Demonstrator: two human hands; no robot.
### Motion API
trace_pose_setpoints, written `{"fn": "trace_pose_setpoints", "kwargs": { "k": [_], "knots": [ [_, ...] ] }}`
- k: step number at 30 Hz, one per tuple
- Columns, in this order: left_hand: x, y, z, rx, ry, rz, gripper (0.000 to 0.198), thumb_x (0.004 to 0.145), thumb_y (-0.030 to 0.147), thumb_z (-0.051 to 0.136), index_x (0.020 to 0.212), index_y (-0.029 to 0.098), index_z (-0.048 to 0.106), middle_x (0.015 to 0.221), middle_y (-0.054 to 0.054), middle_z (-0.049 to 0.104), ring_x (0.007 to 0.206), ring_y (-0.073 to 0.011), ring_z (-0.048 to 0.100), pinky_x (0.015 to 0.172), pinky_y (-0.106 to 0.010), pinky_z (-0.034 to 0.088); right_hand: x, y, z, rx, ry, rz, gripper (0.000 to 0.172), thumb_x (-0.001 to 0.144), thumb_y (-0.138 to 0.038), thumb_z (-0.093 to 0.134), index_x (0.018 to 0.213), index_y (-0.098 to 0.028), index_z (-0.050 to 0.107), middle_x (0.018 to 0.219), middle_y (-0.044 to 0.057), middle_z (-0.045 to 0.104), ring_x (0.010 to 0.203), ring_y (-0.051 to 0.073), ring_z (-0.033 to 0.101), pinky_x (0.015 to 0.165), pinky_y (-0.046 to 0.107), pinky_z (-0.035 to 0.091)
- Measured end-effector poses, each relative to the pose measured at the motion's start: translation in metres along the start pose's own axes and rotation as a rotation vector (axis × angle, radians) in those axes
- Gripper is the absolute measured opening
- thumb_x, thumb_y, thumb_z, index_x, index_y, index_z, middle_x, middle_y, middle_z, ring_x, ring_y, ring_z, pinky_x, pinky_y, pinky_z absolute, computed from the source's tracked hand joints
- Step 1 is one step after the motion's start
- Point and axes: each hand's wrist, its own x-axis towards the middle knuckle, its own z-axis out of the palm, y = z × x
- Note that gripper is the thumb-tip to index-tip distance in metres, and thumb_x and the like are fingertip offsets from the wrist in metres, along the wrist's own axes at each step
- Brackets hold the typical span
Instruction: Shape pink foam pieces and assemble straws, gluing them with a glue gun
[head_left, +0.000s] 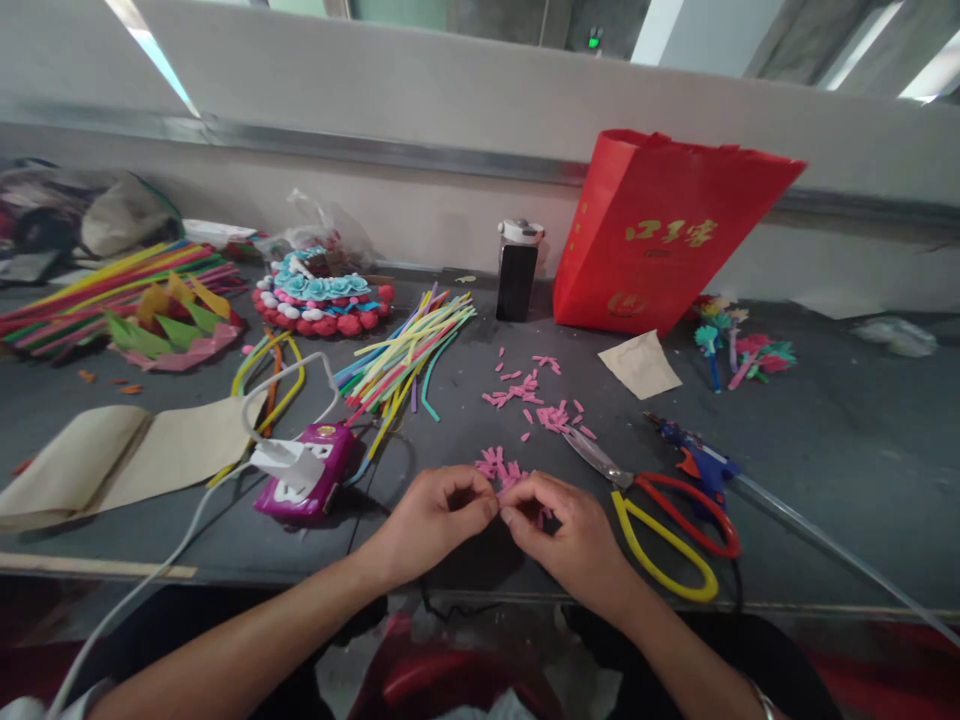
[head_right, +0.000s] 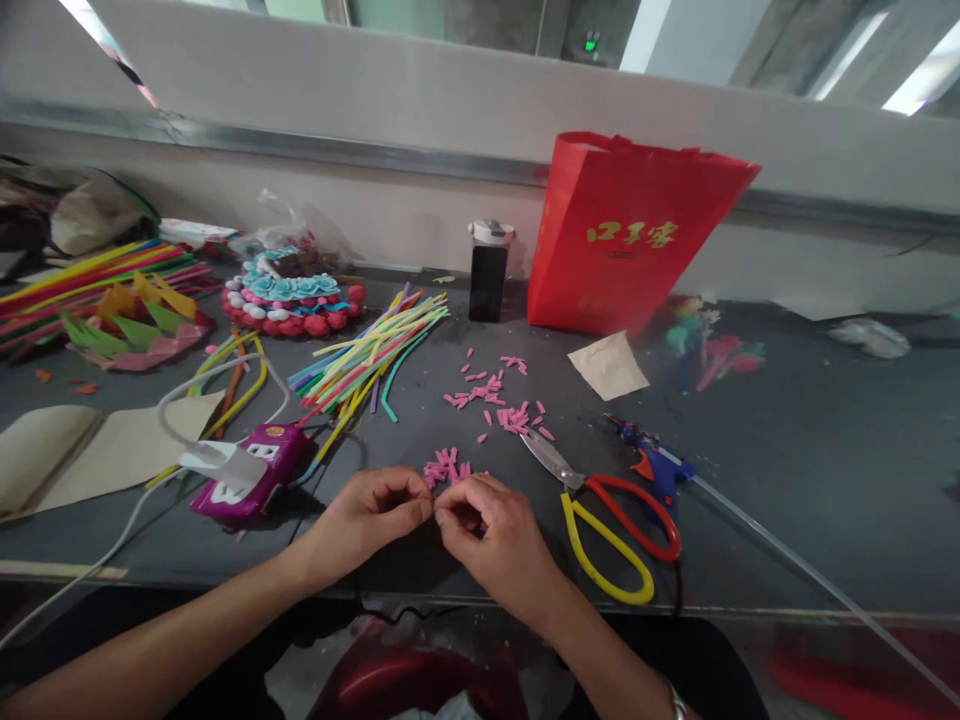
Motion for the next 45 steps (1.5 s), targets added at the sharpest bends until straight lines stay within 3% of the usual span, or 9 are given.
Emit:
{"fn": "trace_pose_setpoints", "kwargs": {
  "k": [9, 20, 25, 27, 29, 34, 38, 42, 45],
  "knots": [
    [0.003, 0.003, -0.010, -0.231, 0.067, -0.114, 0.014, 0.073, 0.026, 0.056, 0.068, 0.013, 0.057, 0.060, 0.004, 0.047, 0.053, -0.0064, 0.035, 0.050, -0.019, 0.026, 0.002, 0.006, -0.020, 0.000, 0.010, 0.063, 0.011, 0.081, -0.012, 0.059, 0.079, -0.021, 0.065, 0.073, -0.004, 0.065, 0.068, 0.011, 0.059, 0.067, 0.019, 0.044],
    [0.003, -0.002, -0.005, -0.224, -0.009, -0.112, 0.017, 0.078, 0.029, 0.053, 0.071, 0.014, 0.056, 0.058, 0.005, 0.043, 0.050, -0.0063, 0.032, 0.048, -0.021, 0.023, -0.002, 0.003, -0.003, 0.072, 0.049, 0.139, 0.010, 0.085, -0.023, 0.060, 0.082, -0.021, 0.069, 0.074, -0.003, 0.069, 0.062, 0.011, 0.058, 0.059, 0.019, 0.042],
    [0.015, 0.004, -0.018, 0.099, 0.135, 0.095, 0.021, 0.085, 0.031, 0.051, 0.073, 0.015, 0.056, 0.064, 0.003, 0.049, 0.060, -0.0095, 0.044, 0.057, -0.021, 0.034, -0.002, 0.004, -0.008, 0.061, 0.049, 0.139, 0.010, 0.085, -0.023, 0.060, 0.082, -0.021, 0.069, 0.077, -0.002, 0.070, 0.068, 0.012, 0.061, 0.064, 0.020, 0.044],
    [0.023, 0.001, -0.028, 0.276, 0.232, 0.198, 0.016, 0.086, 0.028, 0.053, 0.094, 0.016, 0.060, 0.072, 0.002, 0.054, 0.066, -0.0109, 0.048, 0.061, -0.021, 0.037, 0.000, 0.004, -0.012, 0.061, 0.072, 0.154, 0.010, 0.085, -0.024, 0.059, 0.081, -0.021, 0.068, 0.076, -0.002, 0.069, 0.068, 0.013, 0.061, 0.065, 0.021, 0.045],
    [0.030, -0.004, -0.035, 0.382, 0.273, 0.245, 0.026, 0.086, 0.024, 0.054, 0.110, 0.017, 0.057, 0.074, 0.002, 0.055, 0.064, -0.0110, 0.049, 0.062, -0.022, 0.039, 0.001, 0.006, -0.015, 0.066, 0.095, 0.170, 0.012, 0.085, -0.026, 0.059, 0.080, -0.020, 0.068, 0.074, -0.002, 0.068, 0.067, 0.013, 0.060, 0.064, 0.021, 0.045],
    [0.028, -0.011, -0.027, 0.554, 0.117, 0.362, 0.012, 0.087, 0.020, 0.055, 0.092, 0.017, 0.066, 0.080, -0.002, 0.061, 0.075, -0.0135, 0.057, 0.069, -0.024, 0.043, 0.002, 0.010, -0.020, 0.040, 0.136, 0.153, 0.011, 0.086, -0.025, 0.058, 0.082, -0.020, 0.068, 0.075, -0.001, 0.068, 0.067, 0.014, 0.060, 0.065, 0.021, 0.046],
    [0.021, -0.011, -0.010, 0.810, -0.044, 0.457, 0.013, 0.087, 0.021, 0.056, 0.094, 0.018, 0.067, 0.085, -0.005, 0.063, 0.081, -0.0170, 0.058, 0.074, -0.028, 0.042, 0.001, 0.010, -0.018, -0.024, 0.136, 0.114, 0.010, 0.085, -0.021, 0.058, 0.082, -0.021, 0.067, 0.074, -0.002, 0.068, 0.066, 0.013, 0.060, 0.066, 0.021, 0.045],
    [0.018, -0.014, -0.003, 0.995, -0.059, 0.460, 0.012, 0.086, 0.018, 0.055, 0.086, 0.018, 0.066, 0.081, -0.004, 0.064, 0.078, -0.0180, 0.057, 0.070, -0.030, 0.038, 0.000, 0.012, -0.014, -0.062, 0.125, 0.064, 0.009, 0.084, -0.017, 0.058, 0.081, -0.021, 0.066, 0.074, -0.003, 0.067, 0.064, 0.012, 0.058, 0.064, 0.021, 0.044],
    [0.017, -0.014, -0.002, 0.995, -0.023, 0.455, 0.011, 0.084, 0.016, 0.054, 0.079, 0.017, 0.064, 0.076, -0.003, 0.062, 0.074, -0.0174, 0.055, 0.069, -0.030, 0.036, 0.000, 0.013, -0.012, -0.088, 0.112, 0.050, 0.010, 0.084, -0.017, 0.058, 0.080, -0.021, 0.066, 0.071, -0.003, 0.065, 0.063, 0.012, 0.057, 0.062, 0.022, 0.043]
  ]
}}
